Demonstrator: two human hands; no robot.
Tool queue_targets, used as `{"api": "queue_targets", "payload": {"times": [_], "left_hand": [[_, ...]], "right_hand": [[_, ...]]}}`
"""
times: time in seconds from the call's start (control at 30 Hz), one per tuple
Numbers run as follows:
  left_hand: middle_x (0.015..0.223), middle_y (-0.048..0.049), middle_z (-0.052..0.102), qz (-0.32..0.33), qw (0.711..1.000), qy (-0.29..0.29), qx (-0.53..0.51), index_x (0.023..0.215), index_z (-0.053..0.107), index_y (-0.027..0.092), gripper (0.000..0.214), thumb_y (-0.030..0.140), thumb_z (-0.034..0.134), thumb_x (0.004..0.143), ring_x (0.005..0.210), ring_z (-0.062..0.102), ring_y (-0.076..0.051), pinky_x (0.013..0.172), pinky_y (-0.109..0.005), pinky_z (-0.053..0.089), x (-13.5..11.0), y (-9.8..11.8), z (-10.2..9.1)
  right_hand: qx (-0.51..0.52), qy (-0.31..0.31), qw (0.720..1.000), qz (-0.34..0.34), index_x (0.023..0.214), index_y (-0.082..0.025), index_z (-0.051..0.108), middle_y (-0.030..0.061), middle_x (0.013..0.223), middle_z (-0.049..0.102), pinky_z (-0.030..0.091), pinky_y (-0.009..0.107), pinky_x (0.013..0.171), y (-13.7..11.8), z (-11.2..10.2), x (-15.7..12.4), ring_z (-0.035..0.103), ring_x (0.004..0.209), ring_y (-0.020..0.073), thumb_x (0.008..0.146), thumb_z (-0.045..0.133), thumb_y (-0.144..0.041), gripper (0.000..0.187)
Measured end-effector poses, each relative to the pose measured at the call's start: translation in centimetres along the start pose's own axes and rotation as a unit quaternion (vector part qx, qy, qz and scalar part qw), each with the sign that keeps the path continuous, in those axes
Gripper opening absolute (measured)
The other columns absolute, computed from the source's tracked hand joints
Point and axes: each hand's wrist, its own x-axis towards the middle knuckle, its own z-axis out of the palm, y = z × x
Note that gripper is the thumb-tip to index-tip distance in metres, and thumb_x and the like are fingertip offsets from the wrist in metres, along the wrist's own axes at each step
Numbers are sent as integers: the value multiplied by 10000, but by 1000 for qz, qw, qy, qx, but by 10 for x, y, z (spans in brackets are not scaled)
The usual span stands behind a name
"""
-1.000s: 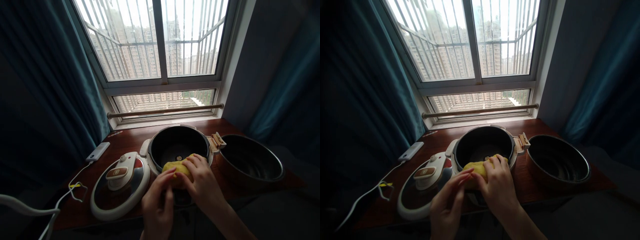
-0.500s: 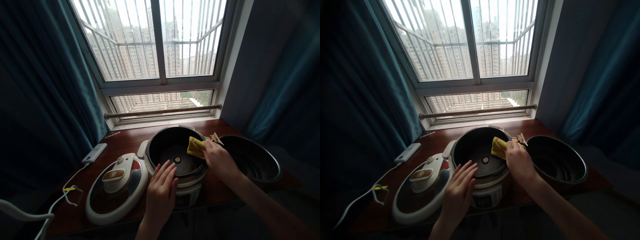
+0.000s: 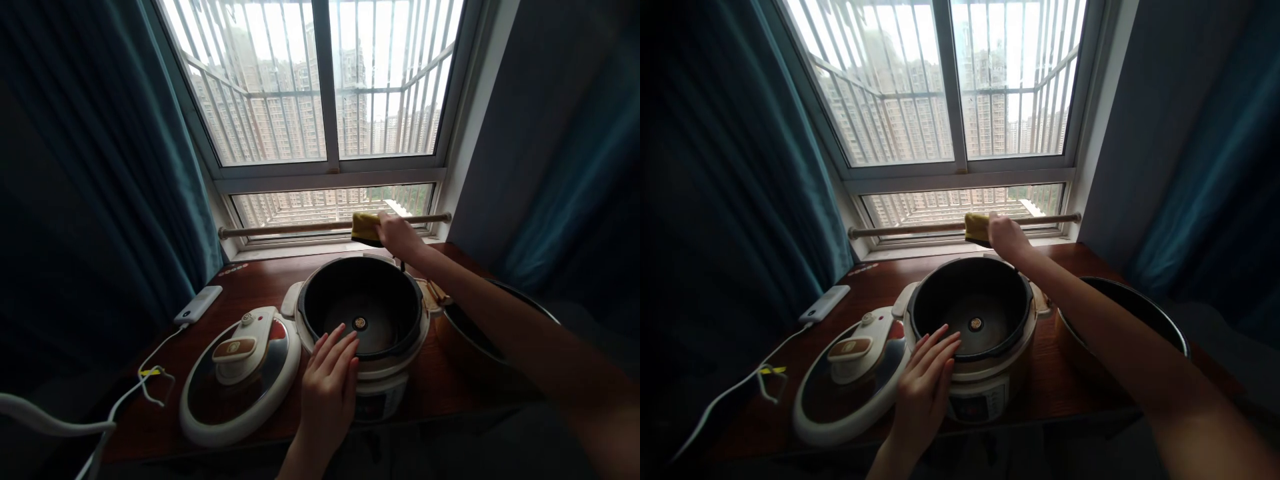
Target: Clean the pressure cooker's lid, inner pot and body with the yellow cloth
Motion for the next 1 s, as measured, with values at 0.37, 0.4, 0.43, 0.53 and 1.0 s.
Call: {"api": "queue_targets", "payload": {"times": [0.37,0.4,0.43,0.53,1.0], "left_hand": [[1131,-59,635,1,999,17,41,1125,550,150,304,97,447,843,1128,518,-201,941,-378,413,2,1,2],[1129,-60,636,0,999,19,40,1121,551,148,301,96,448,843,1125,520,-202,939,-380,415,2,1,3],[1126,-61,638,0,999,22,39,1117,552,147,298,96,447,843,1123,521,-203,937,-382,415,2,1,3],[1124,-67,638,-2,999,31,35,1116,551,144,296,97,447,843,1122,522,-208,938,-395,413,0,2,5],[1199,-99,590,-2,1000,9,-13,1194,508,138,361,104,442,841,1192,468,-226,984,-431,384,-2,0,1]], "right_hand": [[-29,-234,969,-78,972,-113,654,132,972,660,414,226,704,-4,64,47,610,892,205,817,530,-250,241],[-34,-238,968,-70,961,-101,659,142,961,661,416,230,693,1,61,43,613,879,211,811,534,-245,242],[-39,-241,968,-60,948,-89,663,154,951,660,419,235,676,6,58,38,618,860,216,810,532,-244,246],[-47,-237,970,-26,936,-67,659,181,933,656,415,242,614,16,46,17,628,793,221,817,516,-251,261],[251,-35,964,-82,834,-166,544,50,790,604,416,263,665,-37,9,-175,551,726,160,898,375,-244,197]]}}
